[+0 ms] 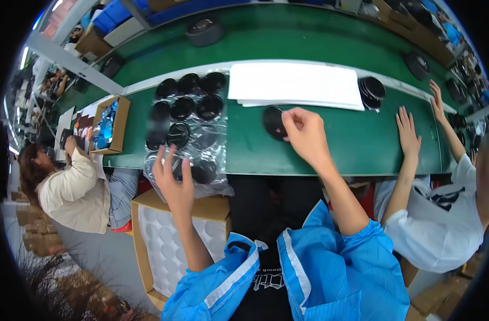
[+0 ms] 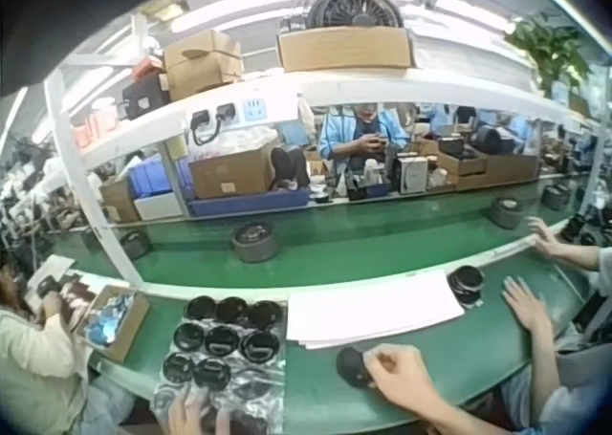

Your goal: Wipe round black electronic components with a white cloth and arrange them in a tray.

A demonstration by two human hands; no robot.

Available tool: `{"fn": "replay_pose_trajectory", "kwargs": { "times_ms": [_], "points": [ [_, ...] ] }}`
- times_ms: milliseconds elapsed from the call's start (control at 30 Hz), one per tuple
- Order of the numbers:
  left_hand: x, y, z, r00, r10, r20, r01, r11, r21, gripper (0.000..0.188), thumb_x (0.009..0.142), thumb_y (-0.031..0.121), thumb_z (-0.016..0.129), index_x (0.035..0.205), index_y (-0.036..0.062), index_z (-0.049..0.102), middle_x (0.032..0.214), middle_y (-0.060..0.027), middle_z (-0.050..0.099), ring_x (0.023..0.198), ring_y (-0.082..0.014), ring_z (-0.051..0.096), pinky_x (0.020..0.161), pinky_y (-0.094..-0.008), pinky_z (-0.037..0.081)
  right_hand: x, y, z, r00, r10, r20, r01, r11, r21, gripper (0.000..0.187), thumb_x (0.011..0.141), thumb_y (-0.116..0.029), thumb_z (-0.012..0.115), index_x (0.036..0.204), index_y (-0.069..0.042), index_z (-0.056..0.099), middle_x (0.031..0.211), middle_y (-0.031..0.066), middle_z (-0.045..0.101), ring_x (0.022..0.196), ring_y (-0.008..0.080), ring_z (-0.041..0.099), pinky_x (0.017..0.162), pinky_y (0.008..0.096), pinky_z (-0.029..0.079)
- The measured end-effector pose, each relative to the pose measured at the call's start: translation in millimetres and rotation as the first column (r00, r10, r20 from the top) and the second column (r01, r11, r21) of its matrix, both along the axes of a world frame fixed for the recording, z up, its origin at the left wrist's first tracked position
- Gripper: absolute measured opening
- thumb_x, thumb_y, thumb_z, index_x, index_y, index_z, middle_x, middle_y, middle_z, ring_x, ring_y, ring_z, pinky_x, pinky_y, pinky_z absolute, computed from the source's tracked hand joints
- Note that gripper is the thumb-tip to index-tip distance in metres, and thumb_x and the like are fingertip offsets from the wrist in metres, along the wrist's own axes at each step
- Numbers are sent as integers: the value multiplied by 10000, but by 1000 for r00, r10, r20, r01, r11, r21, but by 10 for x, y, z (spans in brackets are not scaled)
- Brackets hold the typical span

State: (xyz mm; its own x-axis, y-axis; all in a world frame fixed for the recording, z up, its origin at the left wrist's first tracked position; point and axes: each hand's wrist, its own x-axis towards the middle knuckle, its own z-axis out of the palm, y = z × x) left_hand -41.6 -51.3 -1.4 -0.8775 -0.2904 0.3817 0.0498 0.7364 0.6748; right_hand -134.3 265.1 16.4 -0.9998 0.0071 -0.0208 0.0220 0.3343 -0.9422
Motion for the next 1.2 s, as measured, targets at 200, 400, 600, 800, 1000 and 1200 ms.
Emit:
{"fn": "replay_pose_trajectory", "kwargs": {
  "times_ms": [200, 400, 600, 800, 1000, 1200],
  "points": [
    [-111, -102, -228, 981, 110, 158, -33, 905, -423, 599, 1022, 346, 748, 1567, 147, 598, 1641, -232, 483, 1520, -435, 439, 1274, -597, 270, 523, 152, -6, 998, 20, -68, 30, 746, 666, 362, 969, -225, 796, 1280, -48, 746, 1099, 154, 746, 965, 302, 719, 864, 467, 591],
    [-135, -75, -203, 994, 58, 95, -29, 957, -288, 575, 1003, 332, 773, 1529, 144, 637, 1619, -221, 508, 1519, -433, 447, 1275, -602, 265, 503, 219, -62, 868, 408, -283, -156, 766, 624, 758, 838, -293, 902, 1516, -110, 617, 1392, 151, 587, 1209, 341, 576, 1006, 472, 494],
    [77, 52, -93, 998, 44, -42, -54, 958, -281, 505, 986, 304, 790, 1451, 135, 693, 1561, -192, 564, 1480, -410, 489, 1271, -608, 265, 374, -24, -17, 923, 362, -132, -217, 772, 598, 856, 795, -353, 929, 1540, -97, 594, 1381, 134, 581, 1229, 344, 568, 1061, 474, 467],
    [229, 275, -70, 998, 3, 64, 17, 953, -302, 433, 985, 281, 779, 1388, 133, 722, 1500, -159, 608, 1445, -390, 519, 1245, -610, 304, 148, -358, 214, 859, 330, -391, -85, 846, 526, 735, 790, -343, 930, 1422, -64, 676, 1282, 145, 623, 1192, 347, 604, 1001, 458, 512],
    [211, 273, -162, 996, 8, 91, 25, 931, -364, 410, 1000, 304, 756, 1373, 135, 728, 1477, -157, 625, 1440, -392, 522, 1229, -617, 324, -353, -1769, 143, 534, 634, -559, -351, 768, 536, 448, 845, -278, 881, 1214, -66, 741, 1271, 112, 663, 1179, 325, 644, 988, 445, 547],
    [276, 261, -137, 993, 6, 122, 49, 897, -439, 391, 1009, 320, 737, 1350, 129, 739, 1455, -166, 639, 1415, -398, 532, 1227, -621, 317, -1072, -2088, -224, 168, 873, -457, -431, 482, 763, 388, 816, -379, 886, 1085, -113, 798, 1141, 45, 731, 1124, 252, 666, 880, 386, 526]
  ]
}}
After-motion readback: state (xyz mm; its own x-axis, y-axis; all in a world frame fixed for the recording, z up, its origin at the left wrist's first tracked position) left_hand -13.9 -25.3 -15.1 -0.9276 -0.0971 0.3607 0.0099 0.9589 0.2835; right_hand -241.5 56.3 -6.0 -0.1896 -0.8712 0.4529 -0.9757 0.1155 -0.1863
